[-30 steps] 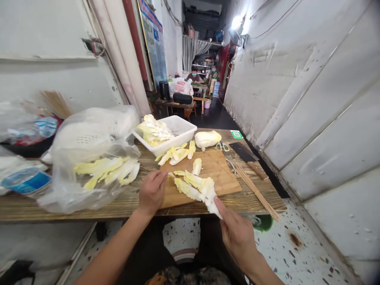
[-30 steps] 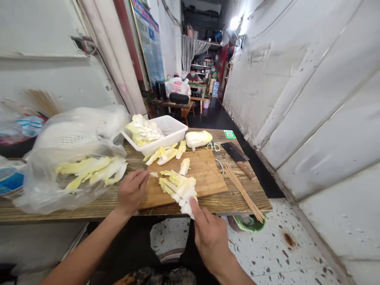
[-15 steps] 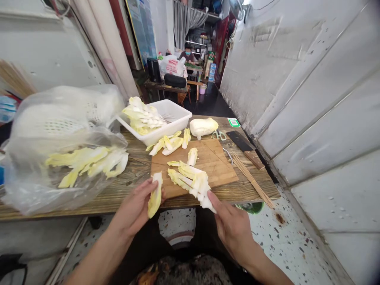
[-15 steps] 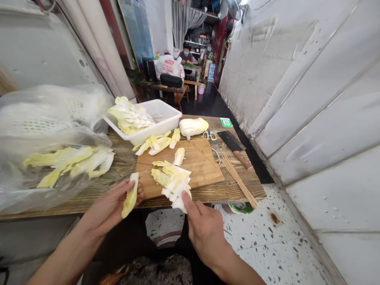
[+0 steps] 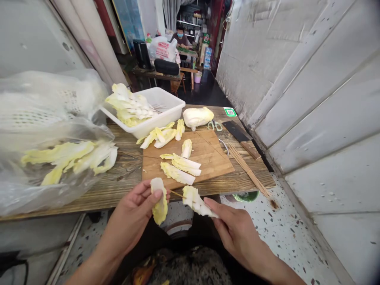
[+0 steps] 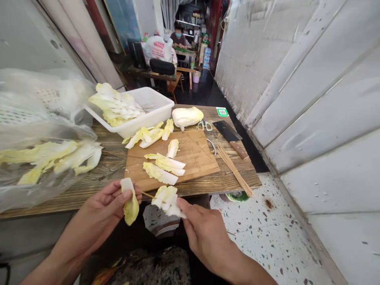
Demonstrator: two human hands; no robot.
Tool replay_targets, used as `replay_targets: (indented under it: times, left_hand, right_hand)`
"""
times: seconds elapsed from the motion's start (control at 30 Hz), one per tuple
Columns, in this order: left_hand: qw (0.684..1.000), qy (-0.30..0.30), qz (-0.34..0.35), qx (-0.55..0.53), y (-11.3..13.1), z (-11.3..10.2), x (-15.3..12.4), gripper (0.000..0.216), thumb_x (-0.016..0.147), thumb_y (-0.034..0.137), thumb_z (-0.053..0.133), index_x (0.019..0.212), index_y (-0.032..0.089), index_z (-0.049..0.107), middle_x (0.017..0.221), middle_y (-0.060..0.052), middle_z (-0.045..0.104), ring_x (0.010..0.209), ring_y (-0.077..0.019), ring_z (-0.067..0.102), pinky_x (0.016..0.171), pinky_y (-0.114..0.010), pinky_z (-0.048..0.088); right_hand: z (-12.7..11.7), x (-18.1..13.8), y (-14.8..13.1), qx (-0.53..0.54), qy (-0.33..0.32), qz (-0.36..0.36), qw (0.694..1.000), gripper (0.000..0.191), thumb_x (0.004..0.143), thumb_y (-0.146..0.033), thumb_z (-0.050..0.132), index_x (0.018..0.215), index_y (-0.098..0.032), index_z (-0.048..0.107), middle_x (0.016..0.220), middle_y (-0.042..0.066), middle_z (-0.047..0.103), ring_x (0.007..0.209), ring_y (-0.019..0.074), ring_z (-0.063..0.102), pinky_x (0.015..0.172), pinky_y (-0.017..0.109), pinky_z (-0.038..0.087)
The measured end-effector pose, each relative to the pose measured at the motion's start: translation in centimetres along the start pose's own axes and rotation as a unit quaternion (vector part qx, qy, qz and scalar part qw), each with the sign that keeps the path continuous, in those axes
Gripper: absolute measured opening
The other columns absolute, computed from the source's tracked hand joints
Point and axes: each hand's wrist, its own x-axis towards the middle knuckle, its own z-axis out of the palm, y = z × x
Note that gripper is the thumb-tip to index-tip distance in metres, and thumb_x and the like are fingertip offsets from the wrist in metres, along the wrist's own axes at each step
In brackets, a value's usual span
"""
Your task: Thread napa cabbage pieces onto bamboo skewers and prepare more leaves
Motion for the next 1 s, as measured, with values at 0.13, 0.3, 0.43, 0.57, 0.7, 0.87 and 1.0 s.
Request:
replay_targets:
  times: [0.13, 0.3, 0.43, 0.57, 0.7, 0.87, 1.0]
  left_hand:
    - [0.987, 0.012, 0.101, 0.122, 0.0, -0.4, -1.0, 0.038, 0.061, 0.048, 0.082, 0.082, 0.02, 0.068, 0.084, -0.005, 0.075, 0.076, -0.0195, 0.069, 0.067, -0.024, 0.057]
    - [0.903, -0.037, 0.313, 0.292, -0.4, -1.5, -2.1, 0.007, 0.084, 0.026, 0.064, 0.09, 0.025, 0.067, 0.104, 0.0, 0.074, 0.098, -0.0188, 0.069, 0.09, -0.032, 0.054]
    - [0.767, -0.046, 0.49, 0.412, -0.3, -2.3, -2.2, 0.026, 0.08, 0.008, 0.063, 0.097, 0.027, 0.065, 0.108, 0.003, 0.071, 0.101, -0.0125, 0.065, 0.095, -0.027, 0.05]
    - [0.703, -0.095, 0.539, 0.455, 0.4, -2.5, -2.0, 0.028, 0.08, 0.005, 0.059, 0.101, 0.023, 0.061, 0.099, 0.001, 0.074, 0.1, -0.0109, 0.065, 0.092, -0.022, 0.052]
    - [0.692, -0.156, 0.525, 0.469, 0.2, -2.9, -1.8, 0.039, 0.08, -0.003, 0.048, 0.11, 0.022, 0.056, 0.114, -0.004, 0.072, 0.119, -0.0132, 0.06, 0.099, -0.025, 0.051]
    - [0.708, -0.173, 0.51, 0.456, -0.4, -3.4, -1.5, 0.047, 0.081, -0.003, 0.047, 0.119, 0.023, 0.054, 0.126, -0.005, 0.067, 0.12, -0.0146, 0.059, 0.102, -0.028, 0.051]
    - [0.699, -0.176, 0.514, 0.465, 0.0, -3.0, -1.6, 0.053, 0.083, -0.003, 0.049, 0.128, 0.025, 0.052, 0.127, -0.002, 0.067, 0.122, -0.0089, 0.057, 0.105, -0.02, 0.044]
  right_hand:
    - [-1.1, -0.8, -0.2, 0.044, -0.007, 0.003, 0.999, 0.034, 0.097, -0.02, 0.05, 0.13, -0.023, 0.055, 0.095, 0.003, 0.073, 0.072, 0.012, 0.068, 0.065, 0.02, 0.052]
    - [-2.9, -2.0, 0.2, 0.001, -0.037, -0.025, 0.999, 0.037, 0.1, -0.021, 0.042, 0.136, -0.024, 0.049, 0.081, 0.001, 0.068, 0.062, 0.0114, 0.061, 0.059, 0.021, 0.046]
    - [-3.6, -2.5, 0.6, -0.043, -0.06, -0.061, 0.995, 0.037, 0.102, -0.021, 0.037, 0.137, -0.02, 0.046, 0.068, -0.003, 0.058, 0.055, 0.0117, 0.053, 0.053, 0.022, 0.04]
    - [-3.7, -2.7, 0.8, -0.049, -0.088, -0.068, 0.993, 0.038, 0.102, -0.02, 0.035, 0.14, -0.019, 0.041, 0.07, -0.002, 0.055, 0.057, 0.0122, 0.05, 0.052, 0.023, 0.037]
    - [-3.8, -2.9, 0.8, -0.049, -0.094, -0.07, 0.992, 0.039, 0.102, -0.021, 0.035, 0.141, -0.018, 0.04, 0.07, -0.003, 0.052, 0.056, 0.0118, 0.049, 0.052, 0.023, 0.036]
    - [-4.0, -2.8, 0.7, -0.06, -0.093, -0.078, 0.991, 0.037, 0.103, -0.021, 0.033, 0.139, -0.017, 0.041, 0.07, -0.003, 0.052, 0.056, 0.0112, 0.049, 0.053, 0.023, 0.036]
    - [-4.1, -2.8, 0.8, -0.067, -0.097, -0.078, 0.99, 0.037, 0.104, -0.022, 0.031, 0.139, -0.017, 0.042, 0.07, -0.003, 0.053, 0.056, 0.011, 0.049, 0.053, 0.024, 0.036]
